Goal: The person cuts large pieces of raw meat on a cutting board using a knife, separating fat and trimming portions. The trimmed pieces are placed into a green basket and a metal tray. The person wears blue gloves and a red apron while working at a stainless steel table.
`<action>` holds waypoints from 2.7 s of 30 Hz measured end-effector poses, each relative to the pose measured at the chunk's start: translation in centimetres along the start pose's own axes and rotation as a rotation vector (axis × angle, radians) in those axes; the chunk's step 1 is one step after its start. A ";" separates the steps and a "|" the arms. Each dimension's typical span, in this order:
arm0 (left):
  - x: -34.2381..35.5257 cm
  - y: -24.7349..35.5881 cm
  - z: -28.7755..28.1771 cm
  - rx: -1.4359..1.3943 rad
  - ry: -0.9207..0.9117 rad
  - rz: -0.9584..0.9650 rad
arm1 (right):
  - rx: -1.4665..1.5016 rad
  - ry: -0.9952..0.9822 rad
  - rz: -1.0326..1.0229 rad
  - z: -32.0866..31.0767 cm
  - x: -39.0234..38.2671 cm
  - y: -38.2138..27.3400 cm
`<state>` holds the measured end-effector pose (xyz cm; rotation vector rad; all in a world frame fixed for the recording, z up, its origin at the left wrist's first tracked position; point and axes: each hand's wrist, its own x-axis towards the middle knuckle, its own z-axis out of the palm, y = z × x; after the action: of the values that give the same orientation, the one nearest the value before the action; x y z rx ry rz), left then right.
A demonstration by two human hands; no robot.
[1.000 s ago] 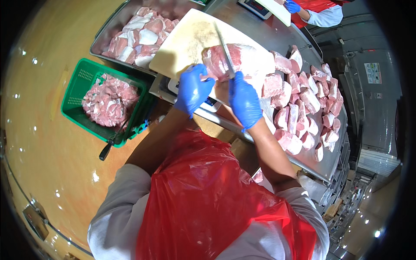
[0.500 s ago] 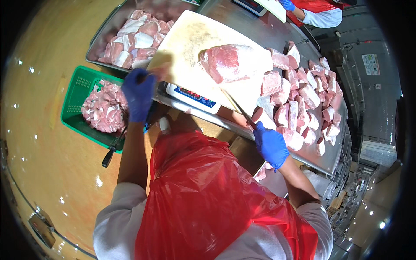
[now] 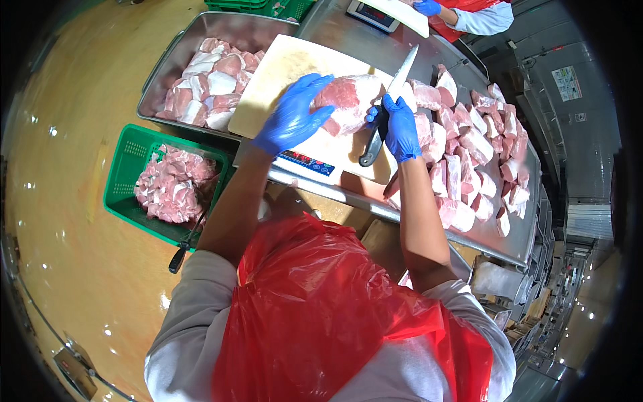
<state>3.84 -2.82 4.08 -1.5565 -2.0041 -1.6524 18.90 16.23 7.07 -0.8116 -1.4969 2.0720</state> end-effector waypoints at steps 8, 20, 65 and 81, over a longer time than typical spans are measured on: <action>-1.5 0.6 1.9 -0.002 0.056 -0.284 | -0.624 0.016 -0.021 1.3 -6.4 1.6; -1.4 -1.6 1.5 -0.044 0.084 -0.387 | -0.979 -0.075 -0.219 5.7 -4.2 3.5; -3.3 -4.6 -1.7 -0.007 0.224 -0.526 | -1.890 -0.442 0.018 0.7 -17.0 -1.1; -2.9 -2.5 1.5 -0.546 0.156 -0.752 | -1.691 -0.269 -0.274 8.7 -7.2 3.0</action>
<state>4.08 -3.19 0.01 -0.7122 -2.3279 -2.6657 18.04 4.63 7.62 -0.6653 -3.1497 0.2914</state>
